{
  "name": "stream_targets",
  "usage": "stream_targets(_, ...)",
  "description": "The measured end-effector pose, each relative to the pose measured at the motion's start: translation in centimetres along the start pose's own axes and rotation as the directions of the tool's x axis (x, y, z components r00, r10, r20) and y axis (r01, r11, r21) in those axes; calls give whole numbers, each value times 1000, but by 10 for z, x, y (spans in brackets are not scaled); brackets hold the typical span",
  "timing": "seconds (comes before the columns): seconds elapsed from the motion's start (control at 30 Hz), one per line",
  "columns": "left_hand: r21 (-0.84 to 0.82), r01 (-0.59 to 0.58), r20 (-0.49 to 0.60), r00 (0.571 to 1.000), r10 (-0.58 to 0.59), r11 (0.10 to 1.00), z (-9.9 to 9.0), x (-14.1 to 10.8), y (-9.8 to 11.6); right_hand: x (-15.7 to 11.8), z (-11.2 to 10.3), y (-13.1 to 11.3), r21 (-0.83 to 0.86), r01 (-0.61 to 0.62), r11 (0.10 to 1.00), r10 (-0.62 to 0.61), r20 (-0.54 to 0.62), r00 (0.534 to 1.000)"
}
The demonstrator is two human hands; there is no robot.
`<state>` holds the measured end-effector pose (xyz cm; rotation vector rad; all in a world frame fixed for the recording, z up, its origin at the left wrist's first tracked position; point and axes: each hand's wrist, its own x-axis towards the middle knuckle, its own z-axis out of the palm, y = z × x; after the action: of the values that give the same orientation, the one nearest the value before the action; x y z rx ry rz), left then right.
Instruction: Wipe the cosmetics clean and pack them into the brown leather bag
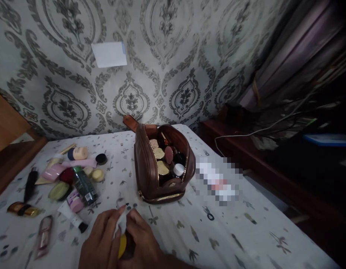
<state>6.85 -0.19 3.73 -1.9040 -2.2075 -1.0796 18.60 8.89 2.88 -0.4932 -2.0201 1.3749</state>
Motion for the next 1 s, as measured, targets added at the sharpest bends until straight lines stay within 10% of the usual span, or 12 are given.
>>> stream_targets(0.3, -231, 375, -23, 920, -390, 898, -21, 34, 16, -4, -38, -27, 172, -16, 985, 25, -50, 998)
stream_targets(0.47, -188, -10, 93, 995, 28, 982, -18, 65, 52, -6, -112, -67, 139, 91, 986, -59, -219, 974)
stream_targets(0.63, 34, -313, 232, 926, 297, 949, 8, 91, 80, 14, -177, -95, -165, 81, 983, -140, -386, 912)
stream_targets(1.0, -5, -485, 100, 870, 483, 875, 25, 95, 64, 70, -209, -85, -594, 205, 778, -218, 50, 975)
